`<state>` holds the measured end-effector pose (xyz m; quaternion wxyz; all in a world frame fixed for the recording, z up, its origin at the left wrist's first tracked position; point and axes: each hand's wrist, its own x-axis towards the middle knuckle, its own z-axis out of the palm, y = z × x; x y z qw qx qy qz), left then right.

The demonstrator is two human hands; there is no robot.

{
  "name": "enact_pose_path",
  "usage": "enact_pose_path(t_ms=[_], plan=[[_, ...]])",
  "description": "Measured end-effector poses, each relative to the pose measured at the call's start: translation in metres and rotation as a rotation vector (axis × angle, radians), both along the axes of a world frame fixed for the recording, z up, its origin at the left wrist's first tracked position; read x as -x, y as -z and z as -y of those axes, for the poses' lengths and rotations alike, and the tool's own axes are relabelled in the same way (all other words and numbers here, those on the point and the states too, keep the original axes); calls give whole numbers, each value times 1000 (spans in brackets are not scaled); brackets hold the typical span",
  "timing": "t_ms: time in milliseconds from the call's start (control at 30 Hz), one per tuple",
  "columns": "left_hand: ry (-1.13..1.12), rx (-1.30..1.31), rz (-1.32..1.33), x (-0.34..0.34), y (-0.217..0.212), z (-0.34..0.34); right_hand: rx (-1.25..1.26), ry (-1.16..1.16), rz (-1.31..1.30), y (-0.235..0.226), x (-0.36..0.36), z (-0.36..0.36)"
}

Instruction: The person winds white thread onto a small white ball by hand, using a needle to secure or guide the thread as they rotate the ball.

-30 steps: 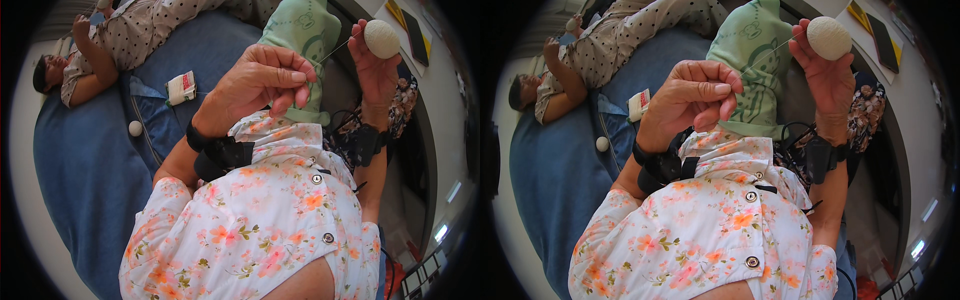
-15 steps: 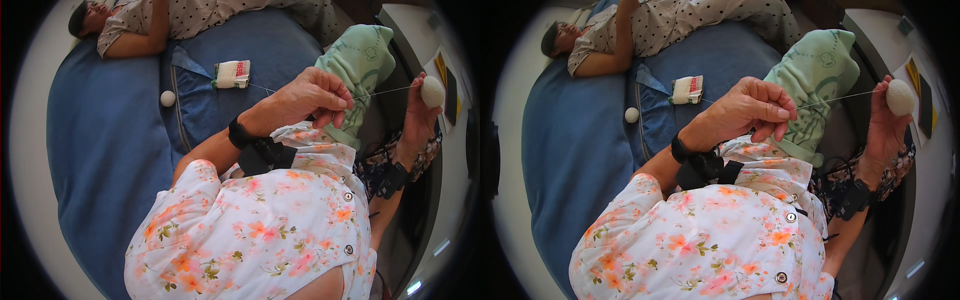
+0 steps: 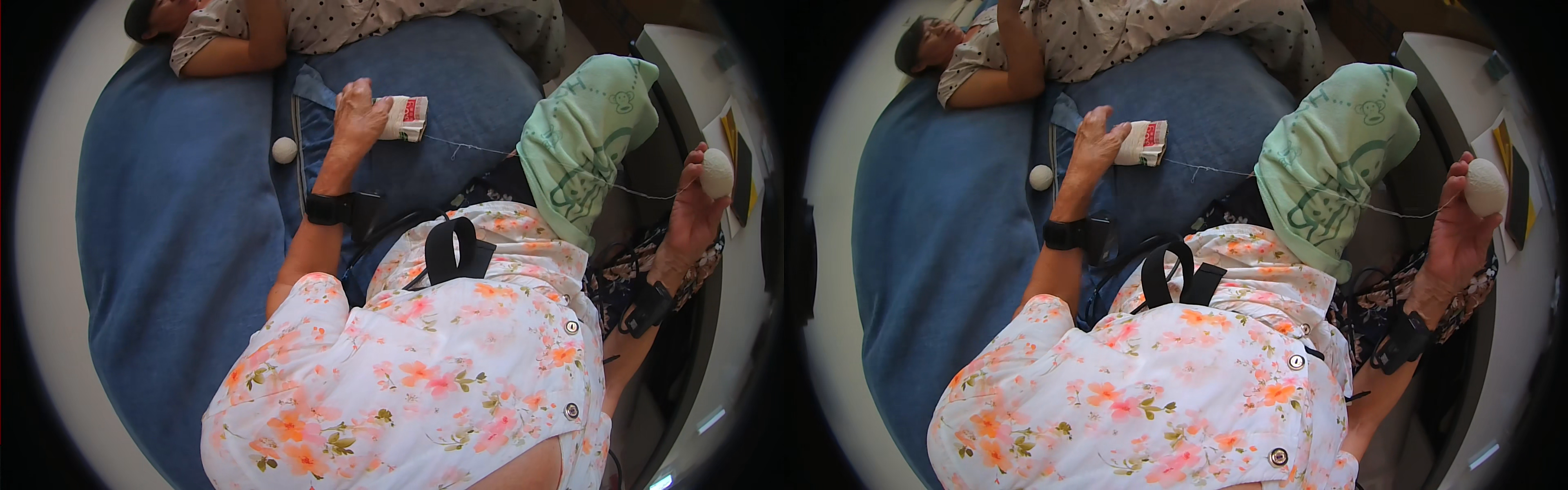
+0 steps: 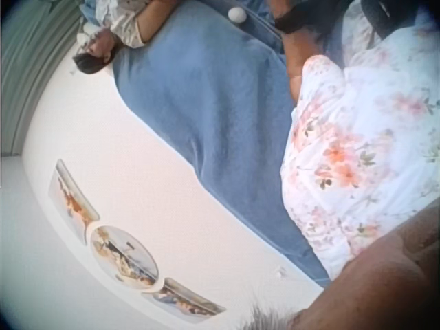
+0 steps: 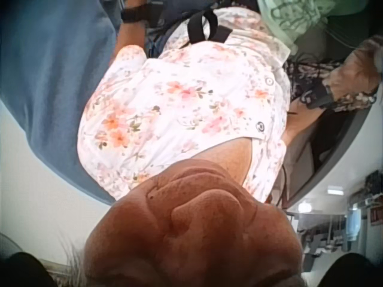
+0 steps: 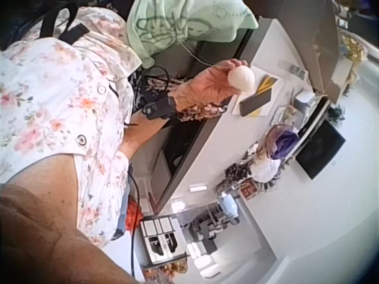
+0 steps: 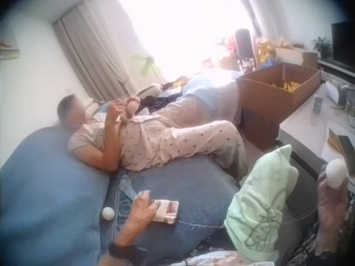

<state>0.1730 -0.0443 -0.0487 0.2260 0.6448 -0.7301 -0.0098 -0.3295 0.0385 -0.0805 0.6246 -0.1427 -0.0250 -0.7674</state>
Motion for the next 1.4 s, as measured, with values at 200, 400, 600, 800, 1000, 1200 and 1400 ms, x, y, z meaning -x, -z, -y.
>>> enact_pose_path(t_ms=[200, 400, 600, 800, 1000, 1200, 1400], plan=[[-133, -397, -462, -24, 16, -4, -73, 34, -175, -8, -21, 1], [-143, -563, -729, -5, -16, -9, -145, -40, -261, -12, -39, -2], [-142, -648, -968, -11, -7, -11, -168, -206, -196, -4, -52, 1], [67, -652, -1307, 20, -27, -14, -187, -288, -524, -11, -73, 0], [302, -723, -1468, 97, -63, -25, -156, -308, -862, -19, -108, -5], [472, -899, -1501, 145, -71, -42, -239, -335, -955, -30, -125, -19], [444, -996, -1509, 156, -72, -57, -281, -423, -879, -46, -121, -24]])
